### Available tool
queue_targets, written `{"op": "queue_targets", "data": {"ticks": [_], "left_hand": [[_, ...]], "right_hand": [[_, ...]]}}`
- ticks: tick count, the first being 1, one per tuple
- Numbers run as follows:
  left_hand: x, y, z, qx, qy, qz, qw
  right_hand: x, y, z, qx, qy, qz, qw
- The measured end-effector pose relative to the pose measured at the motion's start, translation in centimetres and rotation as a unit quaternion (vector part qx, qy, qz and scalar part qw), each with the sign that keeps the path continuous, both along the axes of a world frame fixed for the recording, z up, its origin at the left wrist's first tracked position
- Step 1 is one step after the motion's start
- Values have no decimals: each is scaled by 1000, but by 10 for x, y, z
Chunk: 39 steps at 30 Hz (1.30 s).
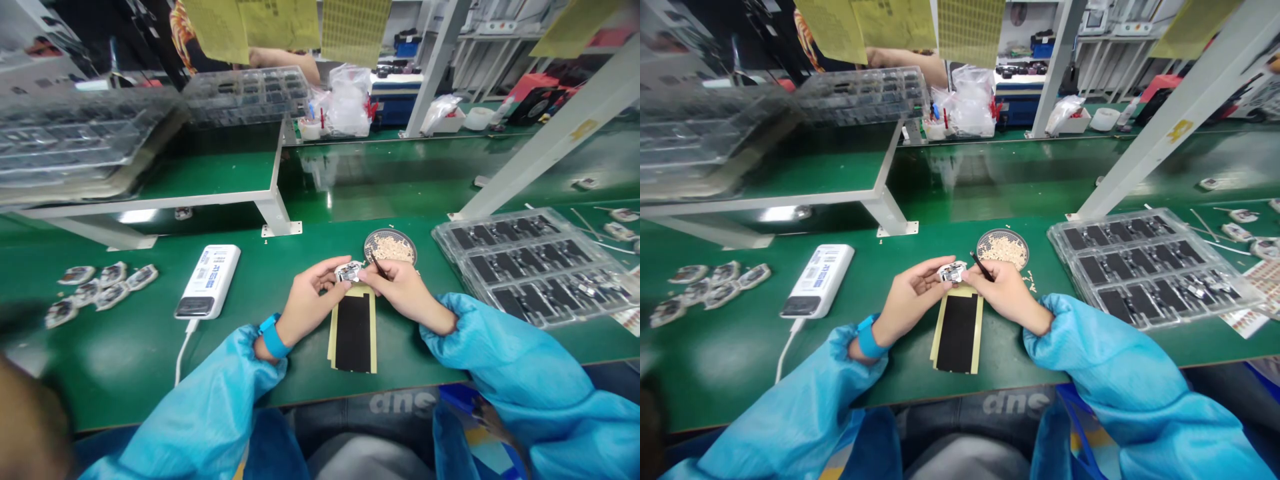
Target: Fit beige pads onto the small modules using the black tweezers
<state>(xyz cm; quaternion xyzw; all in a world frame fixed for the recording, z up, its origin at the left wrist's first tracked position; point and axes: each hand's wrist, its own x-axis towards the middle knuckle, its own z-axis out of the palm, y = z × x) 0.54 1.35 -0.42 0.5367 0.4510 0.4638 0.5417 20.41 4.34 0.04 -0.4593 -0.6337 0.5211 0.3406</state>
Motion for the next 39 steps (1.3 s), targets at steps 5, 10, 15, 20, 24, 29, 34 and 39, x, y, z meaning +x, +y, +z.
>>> {"op": "queue_targets", "data": {"ticks": [5,10,15,20,24,29,34,39], "left_hand": [[2,-3,-1,69,116,38,990],[0,-4,1,99,156,62,981],[2,-4,-5,-26,9,31,999],[5,-5,-7,-52,-83,3,995],[7,-5,-1,-46,-75,6,996],[7,-5,2,-65,-80,22,994],[4,-4,1,-82,-117,29,989],[4,-3,4,-84,-110,12,990]], "right_hand": [[0,-1,2,-7,5,3,1000],[-2,-2,0,-5,-1,-10,1000],[-7,-4,-6,28,61,-50,997],[-12,-7,-11,-1,95,-14,995],[-14,-7,-13,-1,97,-25,995],[-9,-9,-10,58,75,-28,995],[4,-4,-2,303,-56,30,951],[11,2,-7,376,-75,74,920]]}}
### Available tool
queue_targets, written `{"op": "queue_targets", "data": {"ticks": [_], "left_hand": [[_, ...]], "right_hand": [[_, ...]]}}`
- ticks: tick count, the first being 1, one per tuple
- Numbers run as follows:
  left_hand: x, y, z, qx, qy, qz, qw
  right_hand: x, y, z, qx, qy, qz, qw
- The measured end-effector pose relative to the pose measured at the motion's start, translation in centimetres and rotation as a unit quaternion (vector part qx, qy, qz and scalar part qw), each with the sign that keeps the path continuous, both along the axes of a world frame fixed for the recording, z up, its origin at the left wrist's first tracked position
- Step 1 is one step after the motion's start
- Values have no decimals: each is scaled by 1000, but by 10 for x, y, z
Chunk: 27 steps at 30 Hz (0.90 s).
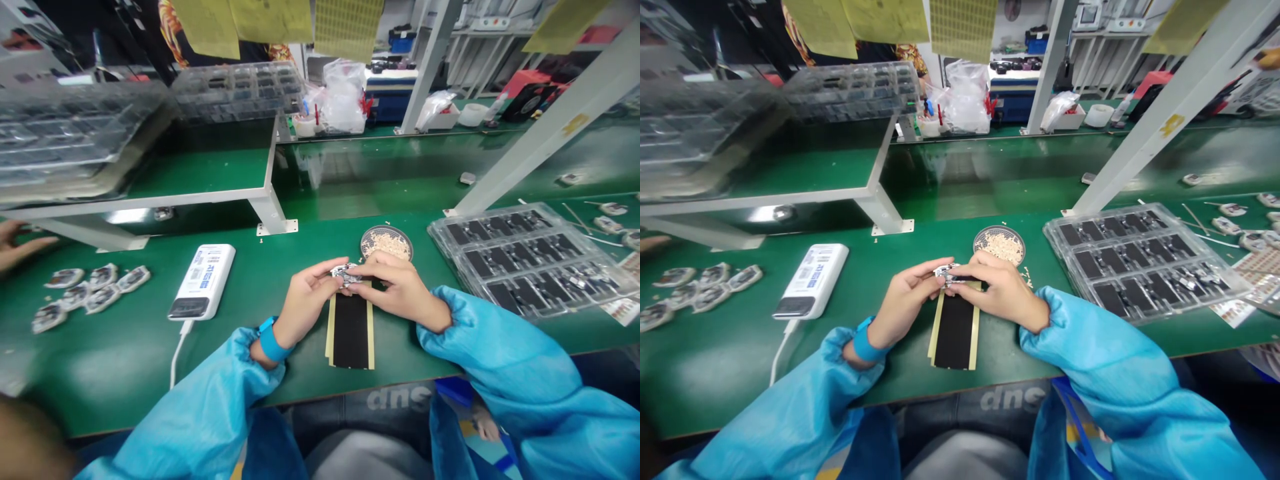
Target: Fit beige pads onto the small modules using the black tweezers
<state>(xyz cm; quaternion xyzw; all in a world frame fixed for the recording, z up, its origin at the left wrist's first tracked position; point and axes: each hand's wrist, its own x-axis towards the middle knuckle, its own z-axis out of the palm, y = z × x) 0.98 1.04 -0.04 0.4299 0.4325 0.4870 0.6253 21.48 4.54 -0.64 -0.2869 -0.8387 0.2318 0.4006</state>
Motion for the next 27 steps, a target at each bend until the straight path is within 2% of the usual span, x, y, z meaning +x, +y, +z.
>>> {"op": "queue_targets", "data": {"ticks": [8,16,27], "left_hand": [[0,1,-4,-12,-38,-56,998],[-1,1,-9,8,-6,-60,998],[-3,2,-6,5,-52,-70,996]], "right_hand": [[2,3,-2,44,5,-1,999],[4,3,1,51,-6,1,999],[9,7,6,69,-11,28,997]]}}
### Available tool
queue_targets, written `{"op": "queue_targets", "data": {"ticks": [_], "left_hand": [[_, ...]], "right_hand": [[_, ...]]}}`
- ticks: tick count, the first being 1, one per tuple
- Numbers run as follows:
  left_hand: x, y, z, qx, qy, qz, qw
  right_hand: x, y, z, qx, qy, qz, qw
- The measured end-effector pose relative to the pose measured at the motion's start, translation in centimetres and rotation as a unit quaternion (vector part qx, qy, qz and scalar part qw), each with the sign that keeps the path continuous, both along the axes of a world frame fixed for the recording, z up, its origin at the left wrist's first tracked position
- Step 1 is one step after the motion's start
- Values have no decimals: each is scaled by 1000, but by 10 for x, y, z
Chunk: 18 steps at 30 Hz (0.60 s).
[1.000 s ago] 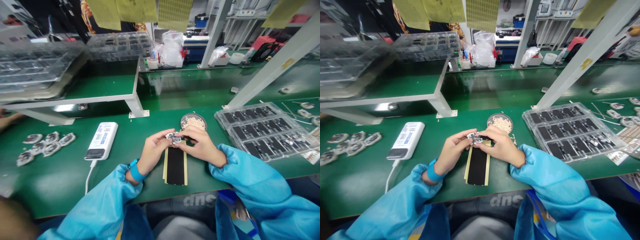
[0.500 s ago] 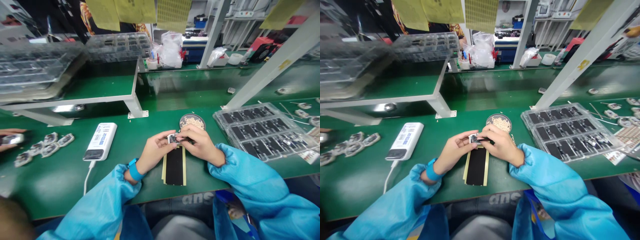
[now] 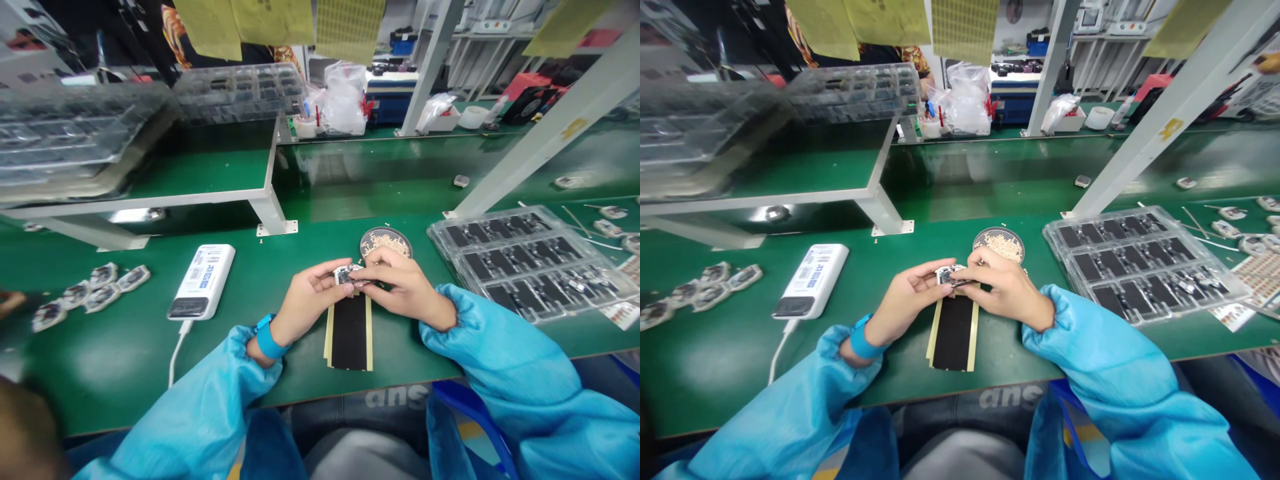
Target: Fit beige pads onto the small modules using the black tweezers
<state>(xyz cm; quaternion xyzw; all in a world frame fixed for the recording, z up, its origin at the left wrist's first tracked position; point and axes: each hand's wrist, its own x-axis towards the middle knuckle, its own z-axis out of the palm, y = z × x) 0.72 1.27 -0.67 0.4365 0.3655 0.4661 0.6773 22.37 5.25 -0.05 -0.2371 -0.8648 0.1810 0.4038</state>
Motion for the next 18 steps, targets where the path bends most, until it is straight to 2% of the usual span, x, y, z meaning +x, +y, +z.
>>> {"op": "queue_targets", "data": {"ticks": [4,7,9,12,14,18], "left_hand": [[0,-1,-4,8,14,5,1000],[0,-2,-6,45,80,28,995],[0,-3,-6,98,156,59,981],[-1,-4,-5,195,254,103,942],[-1,-5,-3,234,284,118,922],[-1,-5,-2,251,293,129,914]], "right_hand": [[0,0,-1,-8,-11,-13,1000],[-1,-1,-3,-19,-11,-26,999],[-2,-1,-5,-21,-3,-30,999],[-4,-2,-7,-19,1,-32,999],[-4,-1,-6,-17,-5,-31,999],[-1,0,-5,-15,-15,-32,999]]}}
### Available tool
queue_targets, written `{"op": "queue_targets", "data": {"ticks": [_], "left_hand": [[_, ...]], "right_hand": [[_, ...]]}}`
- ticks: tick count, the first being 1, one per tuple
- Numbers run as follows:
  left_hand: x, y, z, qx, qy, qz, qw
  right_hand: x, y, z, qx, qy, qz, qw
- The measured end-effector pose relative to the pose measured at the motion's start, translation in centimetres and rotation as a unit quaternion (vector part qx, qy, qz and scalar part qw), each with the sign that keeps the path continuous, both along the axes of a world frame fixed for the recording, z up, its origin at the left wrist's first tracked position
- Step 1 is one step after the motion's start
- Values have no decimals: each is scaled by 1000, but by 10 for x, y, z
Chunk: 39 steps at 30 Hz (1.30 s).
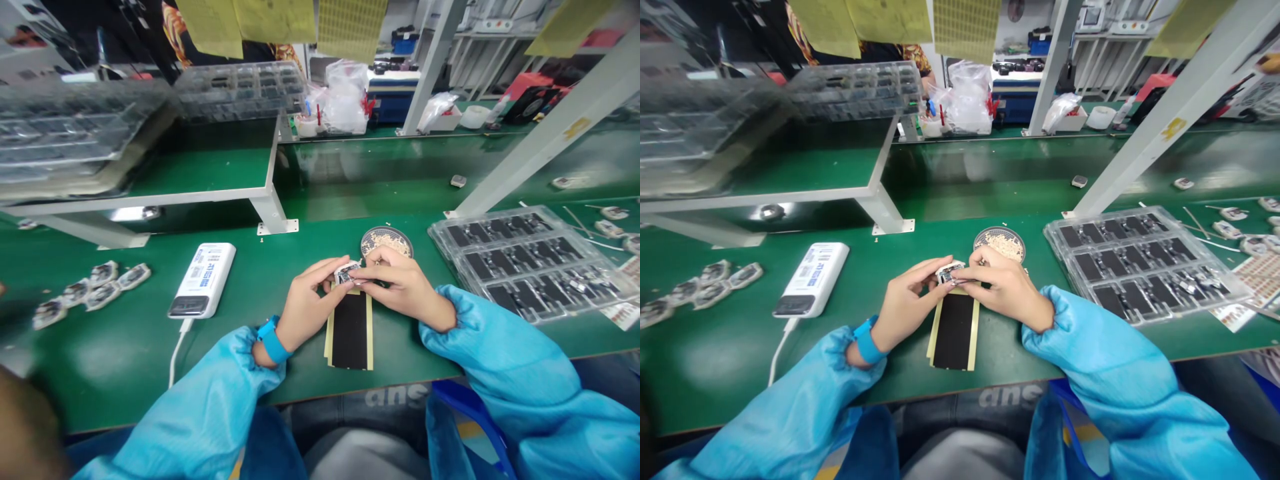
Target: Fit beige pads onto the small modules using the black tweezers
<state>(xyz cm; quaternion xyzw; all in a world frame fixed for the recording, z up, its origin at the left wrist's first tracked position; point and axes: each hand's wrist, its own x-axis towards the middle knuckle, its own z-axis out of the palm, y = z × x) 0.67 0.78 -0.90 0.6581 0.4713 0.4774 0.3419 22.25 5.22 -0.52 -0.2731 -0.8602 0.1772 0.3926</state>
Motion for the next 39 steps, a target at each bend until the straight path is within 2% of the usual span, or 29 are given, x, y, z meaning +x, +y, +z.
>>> {"op": "queue_targets", "data": {"ticks": [3,5,7,8,10,13,17,23,27,30,39], "left_hand": [[1,0,-1,-4,-8,9,1000],[2,0,-2,-38,-43,3,998],[2,0,-3,-100,-114,-23,988],[2,0,-2,-131,-156,-40,978],[3,-1,1,-173,-226,-66,956],[4,-1,6,-183,-272,-79,942],[8,-1,11,-162,-278,-58,945],[11,-2,6,-125,-254,-36,958],[11,-3,-2,-145,-185,-26,972],[12,-3,-5,-130,-147,-6,981],[18,0,-2,-102,-170,54,979]], "right_hand": [[1,0,0,-1,-9,-2,1000],[-1,-1,0,-1,-3,-6,1000],[-3,-3,-1,-38,27,-24,999],[-5,-4,-1,-84,50,-36,995],[-10,-7,-2,-206,104,-44,972],[-17,-8,-4,-360,177,0,916],[-27,-11,-5,-449,247,17,859],[-36,-18,-2,-466,251,-10,848],[-35,-17,-1,-462,250,-40,850],[-36,-15,-2,-449,259,-47,854],[-50,-9,-4,-464,317,-37,826]]}}
